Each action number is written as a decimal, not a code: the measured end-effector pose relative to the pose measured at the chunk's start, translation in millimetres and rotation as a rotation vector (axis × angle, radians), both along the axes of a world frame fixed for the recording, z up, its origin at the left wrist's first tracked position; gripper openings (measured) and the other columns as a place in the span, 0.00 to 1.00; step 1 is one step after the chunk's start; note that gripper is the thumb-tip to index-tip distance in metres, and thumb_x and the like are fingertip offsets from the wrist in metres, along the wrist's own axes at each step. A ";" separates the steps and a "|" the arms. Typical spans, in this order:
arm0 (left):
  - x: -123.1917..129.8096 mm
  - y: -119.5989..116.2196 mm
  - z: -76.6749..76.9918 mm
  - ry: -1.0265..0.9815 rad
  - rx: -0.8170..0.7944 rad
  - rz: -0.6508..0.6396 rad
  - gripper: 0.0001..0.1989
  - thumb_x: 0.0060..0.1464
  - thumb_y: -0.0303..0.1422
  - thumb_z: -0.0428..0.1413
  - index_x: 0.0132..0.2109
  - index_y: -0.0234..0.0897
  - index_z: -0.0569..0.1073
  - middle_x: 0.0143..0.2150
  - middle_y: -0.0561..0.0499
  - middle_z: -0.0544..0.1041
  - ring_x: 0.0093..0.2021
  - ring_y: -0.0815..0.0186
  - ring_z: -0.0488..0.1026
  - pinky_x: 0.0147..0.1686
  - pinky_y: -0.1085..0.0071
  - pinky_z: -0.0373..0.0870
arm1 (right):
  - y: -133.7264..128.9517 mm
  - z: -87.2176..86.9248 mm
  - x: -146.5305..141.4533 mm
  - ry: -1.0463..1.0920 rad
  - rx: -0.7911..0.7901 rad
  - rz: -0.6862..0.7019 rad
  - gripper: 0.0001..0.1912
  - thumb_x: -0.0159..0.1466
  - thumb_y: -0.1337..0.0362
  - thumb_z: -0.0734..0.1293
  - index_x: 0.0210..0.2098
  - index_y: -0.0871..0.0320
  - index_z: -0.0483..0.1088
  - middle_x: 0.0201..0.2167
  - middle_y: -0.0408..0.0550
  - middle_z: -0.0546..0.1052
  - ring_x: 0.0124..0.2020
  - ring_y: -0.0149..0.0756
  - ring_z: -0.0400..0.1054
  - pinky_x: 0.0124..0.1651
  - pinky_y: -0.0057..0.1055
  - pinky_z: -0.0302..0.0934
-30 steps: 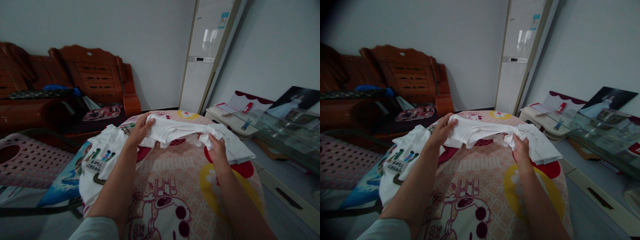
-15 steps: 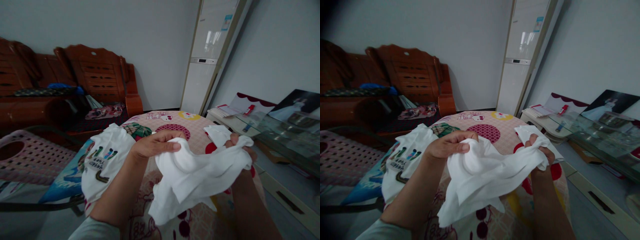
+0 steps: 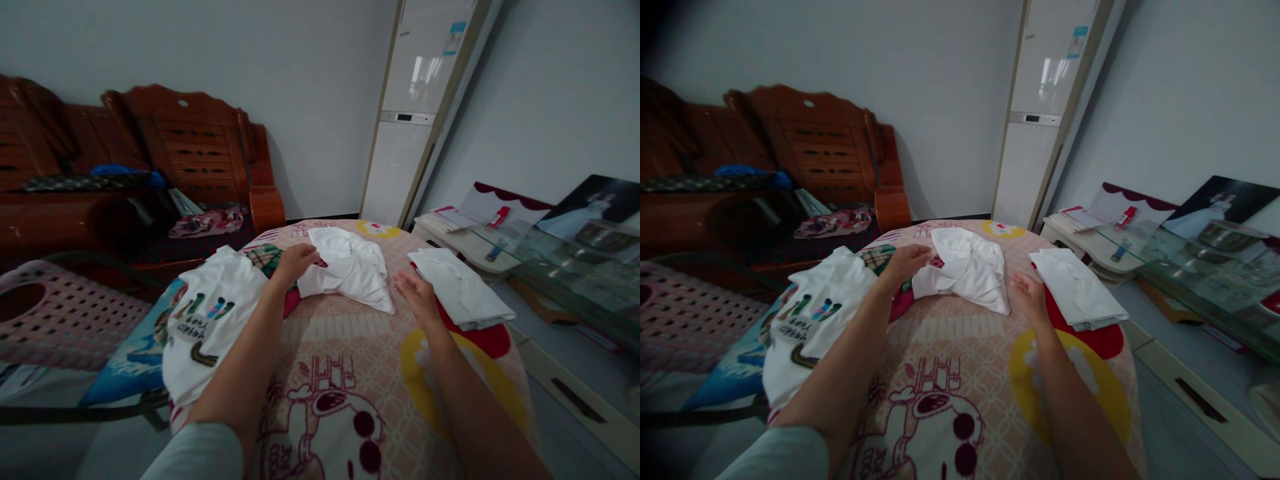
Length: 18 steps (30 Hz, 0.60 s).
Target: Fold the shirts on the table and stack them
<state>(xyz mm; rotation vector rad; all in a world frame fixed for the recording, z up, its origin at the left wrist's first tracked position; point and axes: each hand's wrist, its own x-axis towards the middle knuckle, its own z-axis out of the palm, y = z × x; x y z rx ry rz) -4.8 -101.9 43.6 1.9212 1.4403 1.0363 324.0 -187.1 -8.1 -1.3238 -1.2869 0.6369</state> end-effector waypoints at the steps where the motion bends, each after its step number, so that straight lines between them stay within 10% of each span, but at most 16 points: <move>1: 1.7 -1.8 1.3 0.085 -0.026 -0.066 0.18 0.54 0.41 0.56 0.46 0.33 0.77 0.45 0.44 0.81 0.47 0.58 0.77 0.49 0.64 0.71 | -0.3 -1.8 -1.3 -0.127 -0.026 -0.027 0.20 0.55 0.49 0.69 0.38 0.59 0.77 0.33 0.50 0.80 0.35 0.41 0.72 0.40 0.34 0.64; 6: 17.9 -12.0 -3.6 0.396 -0.018 -0.378 0.34 0.41 0.40 0.66 0.56 0.33 0.72 0.56 0.41 0.75 0.55 0.55 0.73 0.55 0.67 0.67 | -11.8 3.5 -16.6 -0.614 -0.101 -0.058 0.26 0.59 0.45 0.65 0.14 0.57 0.64 0.15 0.42 0.65 0.22 0.31 0.59 0.28 0.29 0.49; 11: 36.3 -12.3 -29.3 0.648 0.072 -0.273 0.24 0.46 0.36 0.64 0.49 0.27 0.74 0.51 0.33 0.77 0.53 0.49 0.73 0.53 0.63 0.66 | -16.5 -4.2 -30.8 -0.790 -0.054 0.060 0.14 0.53 0.56 0.71 0.20 0.56 0.65 0.23 0.46 0.71 0.28 0.35 0.61 0.33 0.30 0.51; 18: 30.2 -24.7 5.7 0.484 -0.064 -0.324 0.14 0.51 0.42 0.60 0.34 0.34 0.76 0.35 0.44 0.79 0.38 0.58 0.76 0.37 0.70 0.68 | -5.8 -1.9 -15.6 -0.260 0.015 -0.020 0.10 0.56 0.56 0.65 0.30 0.57 0.73 0.26 0.44 0.73 0.31 0.39 0.64 0.36 0.32 0.57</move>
